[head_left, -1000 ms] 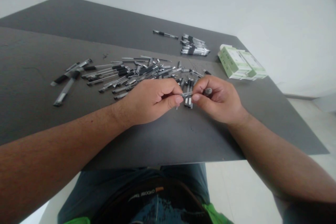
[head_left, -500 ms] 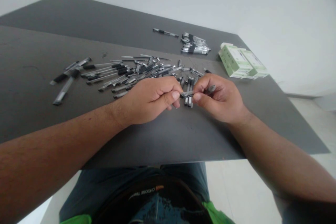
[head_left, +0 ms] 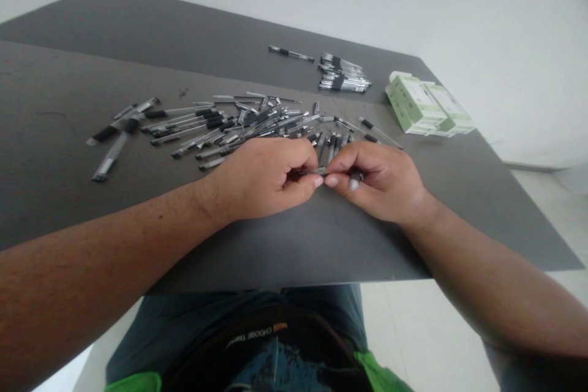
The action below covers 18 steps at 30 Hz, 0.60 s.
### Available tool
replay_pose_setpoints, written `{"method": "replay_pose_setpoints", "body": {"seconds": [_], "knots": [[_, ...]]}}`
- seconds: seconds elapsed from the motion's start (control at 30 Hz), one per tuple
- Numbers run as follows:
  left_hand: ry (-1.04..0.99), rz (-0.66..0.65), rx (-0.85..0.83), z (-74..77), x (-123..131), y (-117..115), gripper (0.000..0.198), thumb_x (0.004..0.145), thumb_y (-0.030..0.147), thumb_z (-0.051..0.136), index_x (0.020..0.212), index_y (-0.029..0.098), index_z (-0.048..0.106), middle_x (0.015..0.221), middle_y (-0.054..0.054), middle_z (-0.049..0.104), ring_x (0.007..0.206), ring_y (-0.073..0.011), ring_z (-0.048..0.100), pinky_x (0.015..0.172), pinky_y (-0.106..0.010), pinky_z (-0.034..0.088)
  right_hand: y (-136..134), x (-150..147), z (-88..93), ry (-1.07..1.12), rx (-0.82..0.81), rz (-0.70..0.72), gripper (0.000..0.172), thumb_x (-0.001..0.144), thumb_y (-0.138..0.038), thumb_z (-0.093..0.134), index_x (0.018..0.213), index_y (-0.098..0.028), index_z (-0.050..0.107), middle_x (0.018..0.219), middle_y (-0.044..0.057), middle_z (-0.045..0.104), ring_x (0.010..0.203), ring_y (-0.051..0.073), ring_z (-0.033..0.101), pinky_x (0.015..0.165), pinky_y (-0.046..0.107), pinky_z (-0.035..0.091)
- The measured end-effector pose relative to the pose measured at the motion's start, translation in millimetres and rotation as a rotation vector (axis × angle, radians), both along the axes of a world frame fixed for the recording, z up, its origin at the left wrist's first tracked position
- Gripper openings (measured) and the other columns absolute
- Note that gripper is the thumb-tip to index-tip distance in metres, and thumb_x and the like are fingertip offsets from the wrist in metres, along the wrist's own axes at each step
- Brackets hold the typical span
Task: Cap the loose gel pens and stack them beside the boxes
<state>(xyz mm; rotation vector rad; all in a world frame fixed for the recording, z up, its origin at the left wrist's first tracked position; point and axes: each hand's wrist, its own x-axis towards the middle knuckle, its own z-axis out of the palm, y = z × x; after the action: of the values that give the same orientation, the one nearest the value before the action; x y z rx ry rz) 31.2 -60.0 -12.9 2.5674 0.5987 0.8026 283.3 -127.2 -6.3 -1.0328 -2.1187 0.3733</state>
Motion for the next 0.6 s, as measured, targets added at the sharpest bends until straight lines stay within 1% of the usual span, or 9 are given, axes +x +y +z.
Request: {"method": "replay_pose_setpoints", "body": {"seconds": [0.1, 0.23, 0.37, 0.47, 0.6], "knots": [[0.047, 0.0, 0.055, -0.6, 1.1, -1.5, 0.013, 0.098, 0.031, 0.062, 0.092, 0.024, 0.072, 0.081, -0.001, 0.075, 0.078, -0.0208, 0.07, 0.073, -0.033, 0.049, -3.0, -4.0, 1.1, -0.036, 0.035, 0.031, 0.011, 0.1, -0.015, 0.078, 0.097, -0.025, 0.079, 0.084, -0.004, 0.082, 0.072, 0.013, 0.073, 0.07, 0.026, 0.054], [0.069, 0.014, 0.072, 1.9, 1.4, -2.0, 0.019, 0.105, 0.033, 0.059, 0.1, 0.024, 0.075, 0.089, -0.003, 0.079, 0.087, -0.0224, 0.074, 0.08, -0.034, 0.054, -4.3, -3.6, 0.8, -0.003, 0.039, -0.017, 0.018, 0.097, -0.009, 0.075, 0.102, -0.026, 0.081, 0.089, -0.003, 0.085, 0.075, 0.014, 0.076, 0.071, 0.026, 0.056], [0.07, 0.018, 0.06, 3.4, 0.9, -1.7, 0.02, 0.106, 0.033, 0.061, 0.107, 0.024, 0.079, 0.095, -0.003, 0.082, 0.094, -0.0223, 0.077, 0.086, -0.033, 0.056, -4.8, -1.6, 0.3, 0.018, 0.039, -0.041, 0.023, 0.09, -0.005, 0.074, 0.099, -0.026, 0.079, 0.089, -0.003, 0.084, 0.076, 0.015, 0.076, 0.071, 0.027, 0.056], [0.064, 0.043, 0.021, 3.7, 0.3, -1.5, 0.019, 0.106, 0.034, 0.065, 0.112, 0.026, 0.082, 0.098, -0.001, 0.083, 0.093, -0.0207, 0.078, 0.087, -0.031, 0.057, -5.0, -1.2, 0.8, 0.044, 0.024, -0.07, 0.022, 0.089, -0.006, 0.075, 0.097, -0.026, 0.078, 0.088, -0.003, 0.082, 0.075, 0.015, 0.074, 0.07, 0.028, 0.055], [0.067, 0.067, -0.001, 3.9, -0.5, -1.0, 0.02, 0.106, 0.035, 0.068, 0.116, 0.027, 0.084, 0.1, 0.0, 0.084, 0.092, -0.0203, 0.079, 0.086, -0.03, 0.057, -2.8, -0.9, 0.1, 0.067, -0.025, -0.114, 0.015, 0.091, -0.01, 0.076, 0.094, -0.025, 0.076, 0.083, -0.003, 0.079, 0.071, 0.015, 0.069, 0.066, 0.029, 0.051]]}}
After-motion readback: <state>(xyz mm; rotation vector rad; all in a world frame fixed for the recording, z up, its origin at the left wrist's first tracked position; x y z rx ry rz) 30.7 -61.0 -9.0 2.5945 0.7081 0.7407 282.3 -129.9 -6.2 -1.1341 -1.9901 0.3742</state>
